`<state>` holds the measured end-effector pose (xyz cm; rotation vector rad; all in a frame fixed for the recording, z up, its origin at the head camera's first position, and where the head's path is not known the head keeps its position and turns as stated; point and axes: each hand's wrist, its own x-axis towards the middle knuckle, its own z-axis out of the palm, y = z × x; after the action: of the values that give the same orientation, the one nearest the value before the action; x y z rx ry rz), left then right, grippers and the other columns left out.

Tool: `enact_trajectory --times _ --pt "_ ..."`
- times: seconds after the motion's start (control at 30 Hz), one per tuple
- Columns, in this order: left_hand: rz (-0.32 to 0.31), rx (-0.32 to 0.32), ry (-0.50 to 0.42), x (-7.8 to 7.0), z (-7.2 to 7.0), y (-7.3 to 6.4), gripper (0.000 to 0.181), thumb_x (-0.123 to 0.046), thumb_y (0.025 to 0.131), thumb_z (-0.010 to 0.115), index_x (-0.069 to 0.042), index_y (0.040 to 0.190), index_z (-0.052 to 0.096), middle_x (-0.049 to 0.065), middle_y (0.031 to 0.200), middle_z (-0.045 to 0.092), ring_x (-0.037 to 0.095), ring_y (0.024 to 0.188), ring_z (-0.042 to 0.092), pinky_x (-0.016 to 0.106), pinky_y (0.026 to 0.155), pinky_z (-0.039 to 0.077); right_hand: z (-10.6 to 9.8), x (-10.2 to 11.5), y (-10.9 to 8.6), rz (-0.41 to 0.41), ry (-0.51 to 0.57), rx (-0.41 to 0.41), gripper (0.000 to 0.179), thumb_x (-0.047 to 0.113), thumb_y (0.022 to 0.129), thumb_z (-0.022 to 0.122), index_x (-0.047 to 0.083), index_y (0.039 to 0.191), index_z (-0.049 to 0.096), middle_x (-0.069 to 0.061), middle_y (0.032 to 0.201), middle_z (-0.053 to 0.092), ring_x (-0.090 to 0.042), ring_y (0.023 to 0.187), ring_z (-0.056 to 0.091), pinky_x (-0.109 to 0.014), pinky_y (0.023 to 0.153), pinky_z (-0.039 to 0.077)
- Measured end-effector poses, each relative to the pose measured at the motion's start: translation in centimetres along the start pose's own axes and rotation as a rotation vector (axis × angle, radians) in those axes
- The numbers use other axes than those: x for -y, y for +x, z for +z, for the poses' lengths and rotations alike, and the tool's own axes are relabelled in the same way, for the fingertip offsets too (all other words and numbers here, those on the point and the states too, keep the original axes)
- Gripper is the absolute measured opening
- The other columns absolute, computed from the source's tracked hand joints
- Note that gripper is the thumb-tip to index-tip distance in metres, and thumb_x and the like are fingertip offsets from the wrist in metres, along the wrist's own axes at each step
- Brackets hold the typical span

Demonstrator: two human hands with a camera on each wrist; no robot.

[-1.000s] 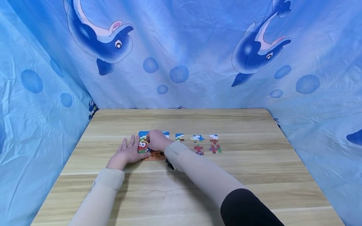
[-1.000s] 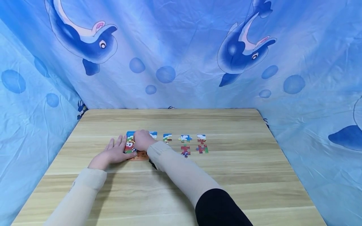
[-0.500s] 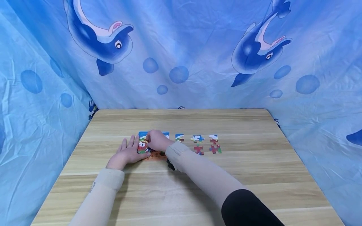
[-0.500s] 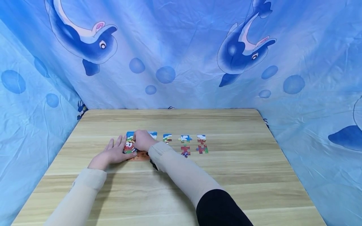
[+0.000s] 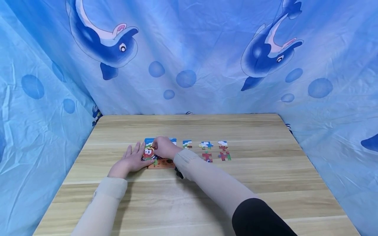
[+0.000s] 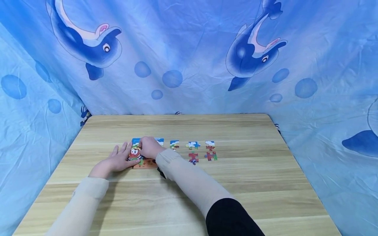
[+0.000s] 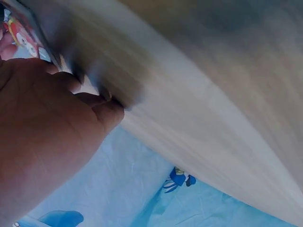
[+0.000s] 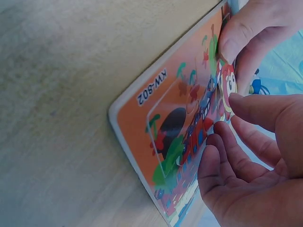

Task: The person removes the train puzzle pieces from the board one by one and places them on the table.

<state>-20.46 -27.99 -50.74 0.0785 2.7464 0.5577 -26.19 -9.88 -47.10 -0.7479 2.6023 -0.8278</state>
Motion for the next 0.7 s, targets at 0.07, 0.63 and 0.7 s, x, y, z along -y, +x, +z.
enact_trajectory --times 0.07,0.63,0.7 --pt "-0.002 0.006 0.004 -0.4 -0.3 -0.4 0.116 -0.081 0.088 0.048 -0.007 0.164 0.001 0.024 0.166 -0.007 0.054 0.145 -0.017 0.069 0.113 -0.001 0.0 0.0 0.0 -0.001 -0.008 -0.001 0.017 0.014 0.096 0.075 0.011 0.112 0.073 0.006 0.09 0.063 -0.006 0.077 0.058 -0.02 0.067 0.049" --pt "-0.014 -0.007 0.013 0.2 0.3 0.3 0.127 -0.091 0.08 0.043 -0.004 0.163 0.002 0.026 0.166 -0.008 0.054 0.145 -0.018 0.069 0.113 -0.005 -0.6 0.2 -0.9 -0.034 0.138 0.01 0.008 0.005 0.098 0.069 0.01 0.104 0.067 0.004 0.085 0.065 -0.007 0.072 0.062 -0.022 0.063 0.051" --pt "-0.006 -0.016 0.01 0.7 0.6 0.6 0.131 -0.094 0.077 0.041 -0.004 0.163 0.003 0.026 0.165 -0.009 0.055 0.144 -0.019 0.07 0.112 -0.005 -0.6 0.2 -0.9 -0.029 0.137 0.004 0.006 0.006 0.098 0.069 0.01 0.103 0.07 0.005 0.086 0.065 -0.007 0.073 0.062 -0.022 0.065 0.051"
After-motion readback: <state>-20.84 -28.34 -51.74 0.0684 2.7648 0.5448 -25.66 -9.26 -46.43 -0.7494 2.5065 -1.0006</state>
